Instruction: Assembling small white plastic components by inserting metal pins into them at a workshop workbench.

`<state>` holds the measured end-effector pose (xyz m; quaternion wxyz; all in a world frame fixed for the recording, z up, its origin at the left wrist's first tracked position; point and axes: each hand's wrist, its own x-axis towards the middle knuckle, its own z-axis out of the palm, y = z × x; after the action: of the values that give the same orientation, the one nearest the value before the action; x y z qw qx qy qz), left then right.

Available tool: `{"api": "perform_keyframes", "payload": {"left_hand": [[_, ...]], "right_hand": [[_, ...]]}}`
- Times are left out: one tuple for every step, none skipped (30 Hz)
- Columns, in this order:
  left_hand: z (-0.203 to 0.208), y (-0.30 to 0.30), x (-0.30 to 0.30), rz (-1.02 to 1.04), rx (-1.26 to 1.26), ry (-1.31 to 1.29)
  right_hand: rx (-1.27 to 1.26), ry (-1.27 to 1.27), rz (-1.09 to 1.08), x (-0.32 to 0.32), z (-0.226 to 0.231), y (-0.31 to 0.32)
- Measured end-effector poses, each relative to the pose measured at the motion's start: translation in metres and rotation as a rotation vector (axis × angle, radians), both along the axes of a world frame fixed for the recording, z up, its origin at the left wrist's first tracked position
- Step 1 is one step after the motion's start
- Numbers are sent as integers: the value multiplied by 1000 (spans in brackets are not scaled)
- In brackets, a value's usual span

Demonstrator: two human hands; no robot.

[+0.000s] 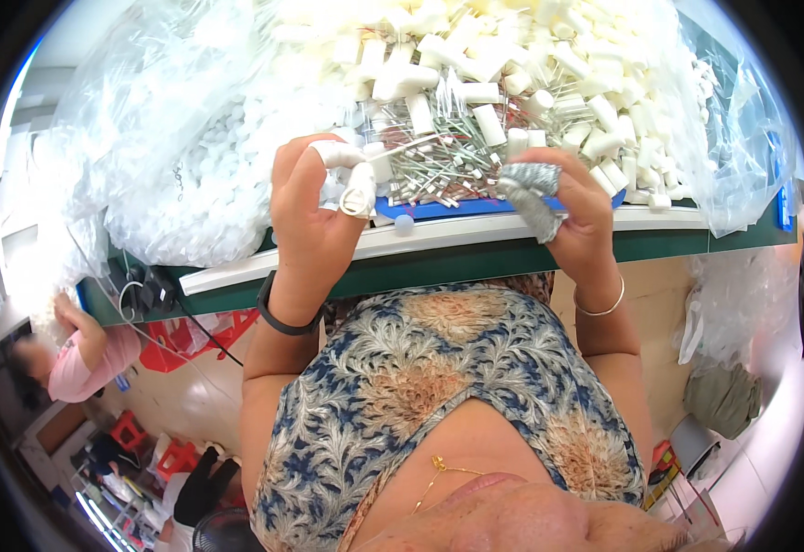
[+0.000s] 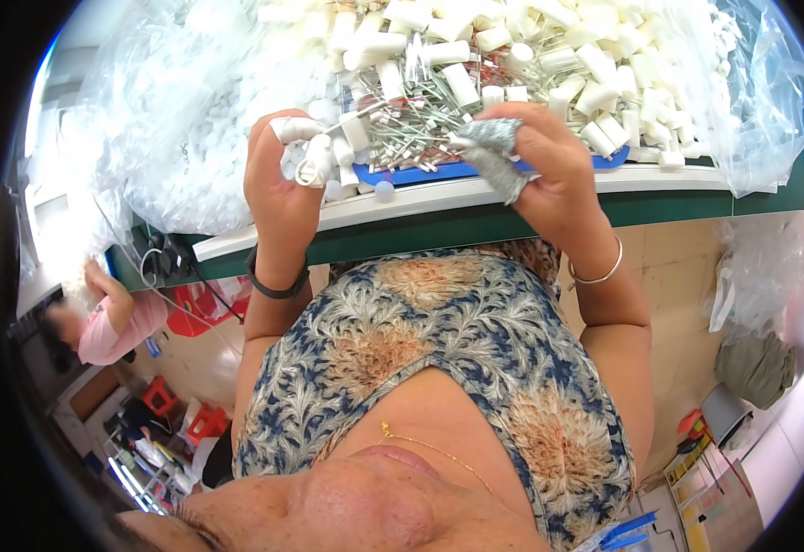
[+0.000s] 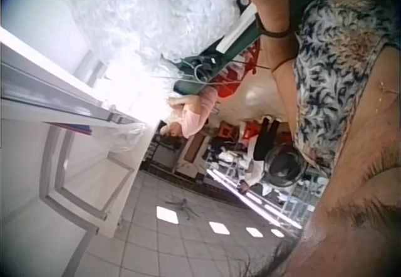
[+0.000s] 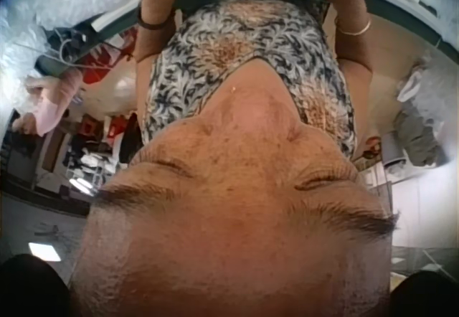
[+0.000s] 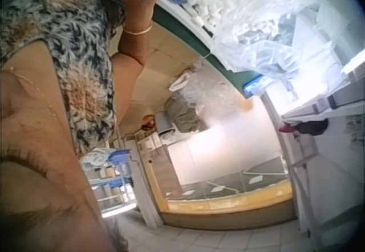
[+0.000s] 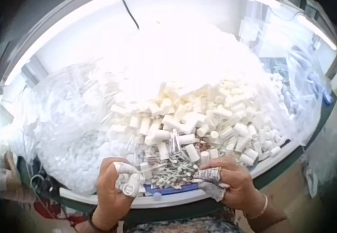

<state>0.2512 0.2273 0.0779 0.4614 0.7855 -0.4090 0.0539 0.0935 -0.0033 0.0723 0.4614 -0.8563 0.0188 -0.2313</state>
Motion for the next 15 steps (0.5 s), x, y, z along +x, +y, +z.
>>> {"api": "perform_keyframes", "payload": {"left_hand": [[-1,0,-3,-29,-102,153],[-2,-3,-10,-25,-100,153],[-2,-8,-18,-77,-116,219],[-3,-12,-23,-130,-133,284],[-9,-14,-23,-183,-98,180],[-9,-15,-26,-211,-77,197],[-8,-16,-28,-239,-56,214],[-8,-16,-27,-238,-57,217],[-9,-15,-24,-260,-33,222],[-8,-14,-22,-283,-9,226],[-2,-11,-20,-282,-8,230],[7,-9,-17,-306,43,329],[11,-4,-14,-330,93,428],[4,3,-6,-386,73,527],[7,3,-10,-385,73,529]], "right_hand": [[2,0,4,4,1,7],[138,4,114,9,3,15],[272,6,222,13,4,22],[271,5,222,18,5,28],[314,-9,248,23,4,33],[358,-18,273,26,3,35],[358,-14,273,27,3,36],[361,-29,287,28,4,36],[366,-45,301,30,3,36],[321,-72,308,30,3,35],[323,-69,307,29,9,33],[322,21,373,26,18,29],[320,111,438,23,23,26],[336,143,466,21,22,26],[336,145,467,20,19,25]]}}
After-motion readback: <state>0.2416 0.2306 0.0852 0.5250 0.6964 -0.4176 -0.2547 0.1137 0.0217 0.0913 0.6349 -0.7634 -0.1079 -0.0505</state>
